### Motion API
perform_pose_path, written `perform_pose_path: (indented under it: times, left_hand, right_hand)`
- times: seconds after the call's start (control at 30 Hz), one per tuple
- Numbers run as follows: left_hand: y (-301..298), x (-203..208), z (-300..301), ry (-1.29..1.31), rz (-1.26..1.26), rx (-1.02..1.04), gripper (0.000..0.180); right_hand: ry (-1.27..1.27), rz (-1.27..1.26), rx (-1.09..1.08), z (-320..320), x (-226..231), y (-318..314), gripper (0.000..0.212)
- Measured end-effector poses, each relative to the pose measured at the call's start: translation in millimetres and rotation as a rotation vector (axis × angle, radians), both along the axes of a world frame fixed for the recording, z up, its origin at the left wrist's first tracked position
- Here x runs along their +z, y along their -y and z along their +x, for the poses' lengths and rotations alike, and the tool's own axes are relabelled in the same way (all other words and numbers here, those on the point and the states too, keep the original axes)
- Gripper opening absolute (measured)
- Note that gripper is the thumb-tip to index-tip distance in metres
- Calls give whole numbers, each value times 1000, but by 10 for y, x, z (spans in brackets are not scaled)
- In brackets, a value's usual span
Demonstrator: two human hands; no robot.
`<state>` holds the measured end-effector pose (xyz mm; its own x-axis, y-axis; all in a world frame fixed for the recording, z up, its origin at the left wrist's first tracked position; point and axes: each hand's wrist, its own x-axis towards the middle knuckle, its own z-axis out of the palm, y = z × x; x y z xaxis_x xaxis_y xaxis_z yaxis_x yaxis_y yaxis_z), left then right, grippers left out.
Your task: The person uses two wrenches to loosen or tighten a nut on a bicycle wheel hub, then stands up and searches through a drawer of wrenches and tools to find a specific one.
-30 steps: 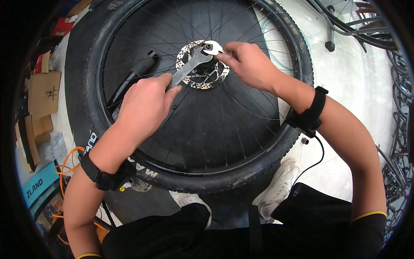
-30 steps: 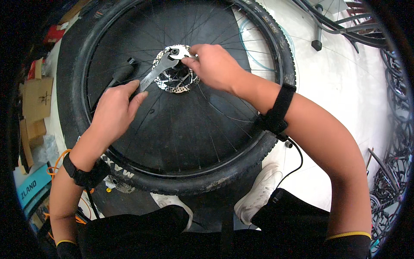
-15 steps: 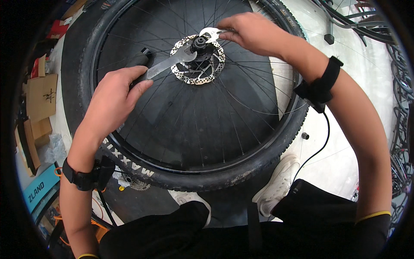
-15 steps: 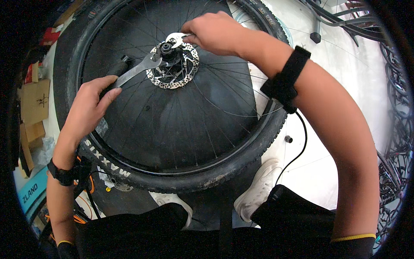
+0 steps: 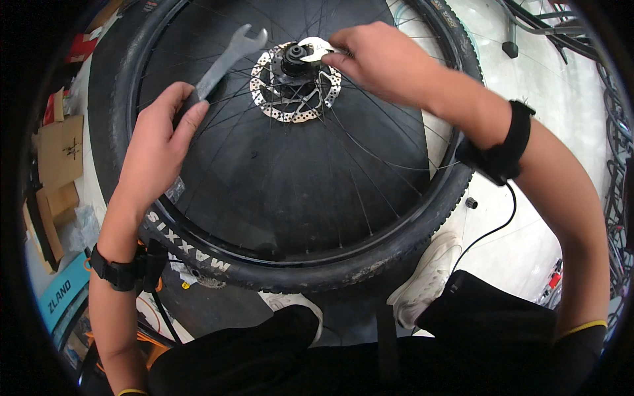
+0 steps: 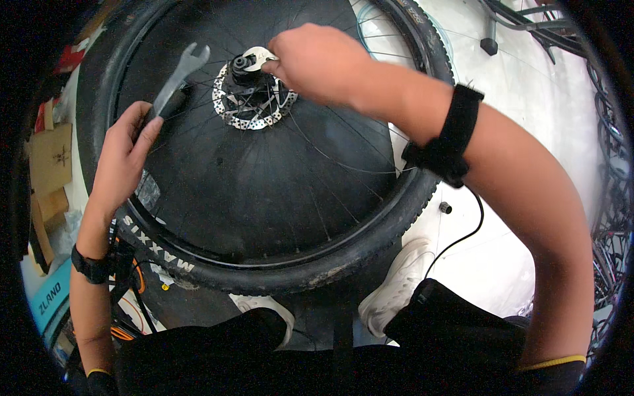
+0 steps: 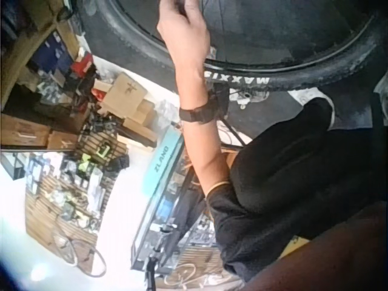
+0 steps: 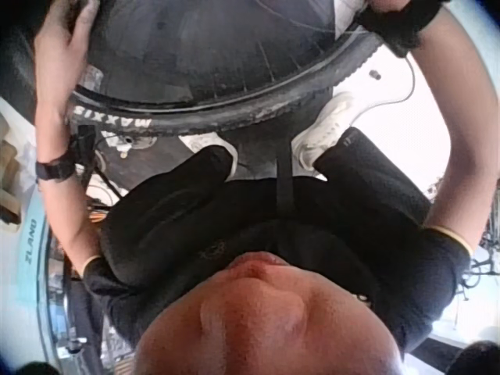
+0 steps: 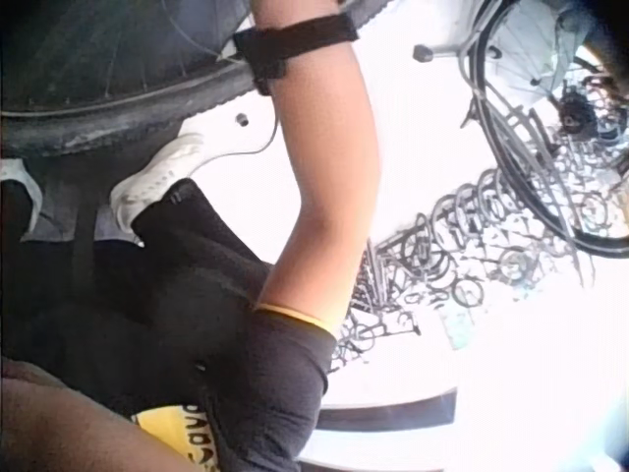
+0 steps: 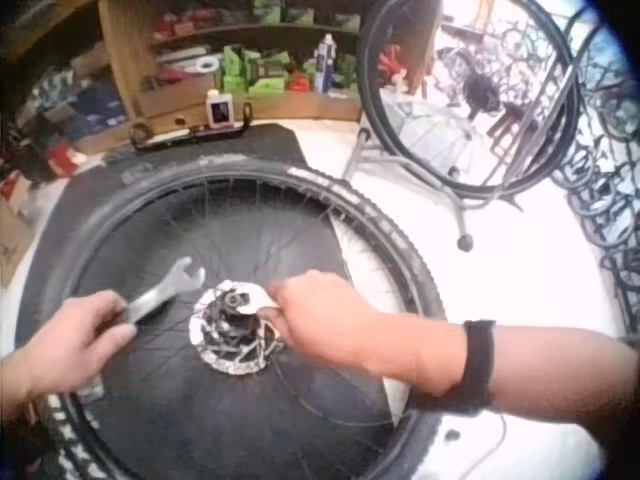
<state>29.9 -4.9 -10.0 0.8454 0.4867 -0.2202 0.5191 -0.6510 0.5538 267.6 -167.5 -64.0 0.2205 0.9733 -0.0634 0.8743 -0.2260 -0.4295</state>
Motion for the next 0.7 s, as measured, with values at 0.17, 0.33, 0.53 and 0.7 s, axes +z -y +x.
perform_pose_path:
  times: [0.17,0.33,0.53,0.7]
  left_hand:
    - [-12,-256,288,156,-96,-39,23]
    - [65,-470,729,197,-90,-105,23]
    - [57,-740,809,404,-397,8,21]
    - [32,-770,807,443,-459,-17,20]
  right_hand:
    - [-10,46,-125,-132,-66,85,31]
    - [-117,-60,-74,-37,258,24,25]
    - [-108,-47,-241,-282,227,-11,27]
    - [-194,-36,-242,-390,478,51,28]
